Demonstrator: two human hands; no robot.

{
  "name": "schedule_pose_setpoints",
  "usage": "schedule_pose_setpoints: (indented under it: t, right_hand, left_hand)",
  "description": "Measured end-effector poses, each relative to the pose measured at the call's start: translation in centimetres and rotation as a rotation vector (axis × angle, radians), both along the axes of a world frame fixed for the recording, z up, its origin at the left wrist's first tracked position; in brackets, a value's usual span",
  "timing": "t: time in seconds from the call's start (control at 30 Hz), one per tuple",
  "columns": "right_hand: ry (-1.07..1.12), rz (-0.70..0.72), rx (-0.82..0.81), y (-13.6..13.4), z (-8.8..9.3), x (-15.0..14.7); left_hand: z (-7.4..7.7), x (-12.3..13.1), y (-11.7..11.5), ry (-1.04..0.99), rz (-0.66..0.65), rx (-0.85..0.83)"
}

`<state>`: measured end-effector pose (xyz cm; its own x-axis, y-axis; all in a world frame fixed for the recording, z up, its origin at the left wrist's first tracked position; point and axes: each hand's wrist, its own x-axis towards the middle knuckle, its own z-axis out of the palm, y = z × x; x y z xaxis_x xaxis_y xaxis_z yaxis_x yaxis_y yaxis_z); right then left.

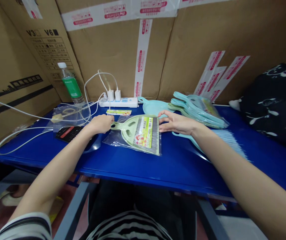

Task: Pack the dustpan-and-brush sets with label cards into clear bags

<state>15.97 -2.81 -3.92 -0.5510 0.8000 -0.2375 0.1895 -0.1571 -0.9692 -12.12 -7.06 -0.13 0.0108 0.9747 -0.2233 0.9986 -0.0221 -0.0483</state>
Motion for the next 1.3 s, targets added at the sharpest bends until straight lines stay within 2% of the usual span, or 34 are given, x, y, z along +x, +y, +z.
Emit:
schedule_pose_setpoints:
  t: [0.13,0.47,0.77,0.87,1.0,1.13,1.3]
  right_hand:
    - [-0.032,0.003,0.007,0.0,0.1,0.2]
    - [-0.095,0.008,0.04,0.4,0.0,0.7]
    - [-0.16,0.066,0.039,0.2,0.7,1.1]
    - [-0.196,0.091,0.018,-0.2,0.9,1.0]
    - [-0.265,0.116,0.017,-0.4,1.2,1.0]
    - [-0.372,0.059,0.182,-0.1,1.2,1.2]
    - [-0.552,-0.093,0.704,0.1,0.6,0.0]
  left_hand:
    - [0.0,-0.2,0.0,-0.01,-0.034,0.032]
    - [0.1,0.0,-0.1,0.151,-0.002,0.076]
    - [-1.1,-1.5,0.9,0.07,0.07,0.15]
    - [-1.0,-1.3,0.8,0.037,0.068,0.165]
    - [-0.7,-0.3,0.0,0.101,0.029,0.215]
    - [-0.6,0.6,-0.4,0.072,-0.114,0.386]
    - [-0.8,1.1,-0.7,-0.151,-0.424,0.303]
